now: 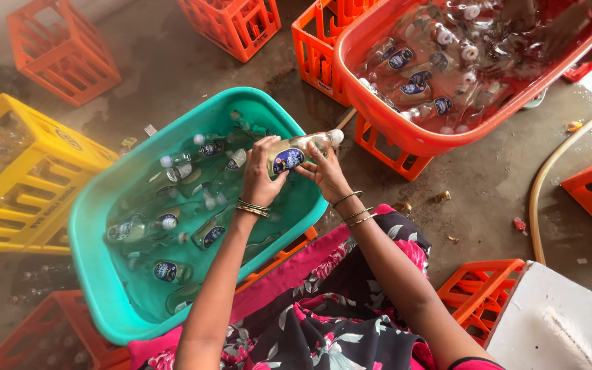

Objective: The person washes clear plastic bottles by hand, rinsing them in a teal tub filled with water and then placing them into an orange crate. The person repeatedly picks up bottles, rinses them, and transfers them to the crate.

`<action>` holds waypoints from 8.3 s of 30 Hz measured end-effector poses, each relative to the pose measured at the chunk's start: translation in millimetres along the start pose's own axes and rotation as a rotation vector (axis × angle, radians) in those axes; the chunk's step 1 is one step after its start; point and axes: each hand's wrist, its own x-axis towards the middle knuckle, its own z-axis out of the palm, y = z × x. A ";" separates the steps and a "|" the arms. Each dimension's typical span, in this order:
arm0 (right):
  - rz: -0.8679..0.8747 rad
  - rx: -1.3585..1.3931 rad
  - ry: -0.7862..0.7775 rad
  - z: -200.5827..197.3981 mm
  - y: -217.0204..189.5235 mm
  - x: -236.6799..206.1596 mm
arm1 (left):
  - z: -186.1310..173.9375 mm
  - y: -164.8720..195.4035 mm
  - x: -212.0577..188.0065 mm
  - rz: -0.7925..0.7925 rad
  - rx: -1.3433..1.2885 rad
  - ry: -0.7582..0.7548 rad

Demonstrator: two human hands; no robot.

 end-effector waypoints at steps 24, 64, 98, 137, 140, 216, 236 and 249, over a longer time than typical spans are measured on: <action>-0.017 0.036 0.009 -2.0 -0.7 0.2 | -8.1 8.1 8.6 -0.041 0.057 -0.123; -0.011 0.086 0.049 -8.5 -8.2 1.6 | -4.5 20.6 24.9 -0.038 0.076 -0.160; 0.004 0.107 0.050 -16.8 -4.0 7.8 | -1.8 21.3 28.5 -0.036 0.088 -0.183; -0.005 0.110 0.075 -17.8 -0.8 10.9 | 2.6 15.9 27.0 -0.043 0.095 -0.191; 0.008 0.119 0.081 -16.6 -1.5 11.0 | 2.0 15.7 27.3 -0.052 0.091 -0.190; 0.005 0.159 0.051 -22.0 4.7 22.1 | 2.9 11.1 32.1 -0.016 0.127 -0.189; -0.017 0.110 0.039 -9.6 -7.0 9.8 | 3.0 12.1 32.1 -0.017 0.100 -0.178; -0.065 0.134 -0.086 2.5 -2.4 4.4 | -10.8 12.3 33.7 -0.009 0.104 -0.138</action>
